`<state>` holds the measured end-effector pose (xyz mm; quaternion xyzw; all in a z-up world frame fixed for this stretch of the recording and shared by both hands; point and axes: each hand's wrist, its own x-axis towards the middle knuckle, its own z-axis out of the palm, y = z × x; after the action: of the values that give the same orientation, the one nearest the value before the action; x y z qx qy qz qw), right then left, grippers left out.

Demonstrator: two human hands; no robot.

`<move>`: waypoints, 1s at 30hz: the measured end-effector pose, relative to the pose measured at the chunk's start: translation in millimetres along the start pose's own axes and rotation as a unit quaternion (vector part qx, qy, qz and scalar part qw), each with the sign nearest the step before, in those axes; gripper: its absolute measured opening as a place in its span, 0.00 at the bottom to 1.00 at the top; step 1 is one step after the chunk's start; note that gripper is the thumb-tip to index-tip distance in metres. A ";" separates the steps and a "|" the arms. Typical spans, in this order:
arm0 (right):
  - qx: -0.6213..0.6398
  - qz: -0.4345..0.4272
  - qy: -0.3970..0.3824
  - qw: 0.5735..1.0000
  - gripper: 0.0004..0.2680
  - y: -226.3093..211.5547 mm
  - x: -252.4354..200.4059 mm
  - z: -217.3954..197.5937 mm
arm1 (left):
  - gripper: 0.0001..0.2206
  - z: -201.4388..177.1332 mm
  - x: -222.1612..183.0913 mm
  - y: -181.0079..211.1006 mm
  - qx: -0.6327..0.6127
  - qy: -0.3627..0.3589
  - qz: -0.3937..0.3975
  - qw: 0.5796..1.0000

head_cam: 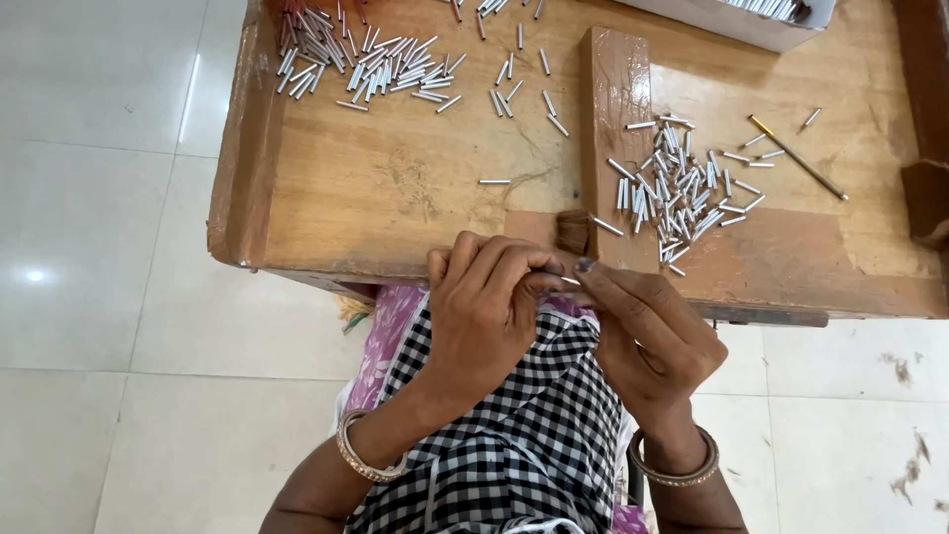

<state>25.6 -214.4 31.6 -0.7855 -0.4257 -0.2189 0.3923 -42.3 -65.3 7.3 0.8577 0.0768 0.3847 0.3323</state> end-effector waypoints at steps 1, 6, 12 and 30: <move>0.000 0.000 -0.001 1.000 0.12 -1.4 1.0 0.7 | 0.09 0.8 -1.2 -0.8 0.000 0.000 -0.001 1.000; 0.032 0.033 -0.028 0.999 0.13 -9.9 10.4 -1.4 | 0.07 4.5 -4.4 -7.4 0.000 -0.003 0.003 1.000; -0.048 -0.051 0.009 0.997 0.11 -4.6 16.7 4.3 | 0.05 -0.5 -3.3 -4.0 -0.043 -0.047 -0.018 0.998; 0.053 -0.006 0.044 0.998 0.09 5.2 0.2 12.4 | 0.07 4.5 -12.7 -4.5 -0.064 -0.008 0.001 0.998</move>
<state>30.2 -206.1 22.2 -0.7505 -0.4234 -0.2327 0.4509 -47.4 -69.1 -5.4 0.8378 0.0484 0.3823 0.3869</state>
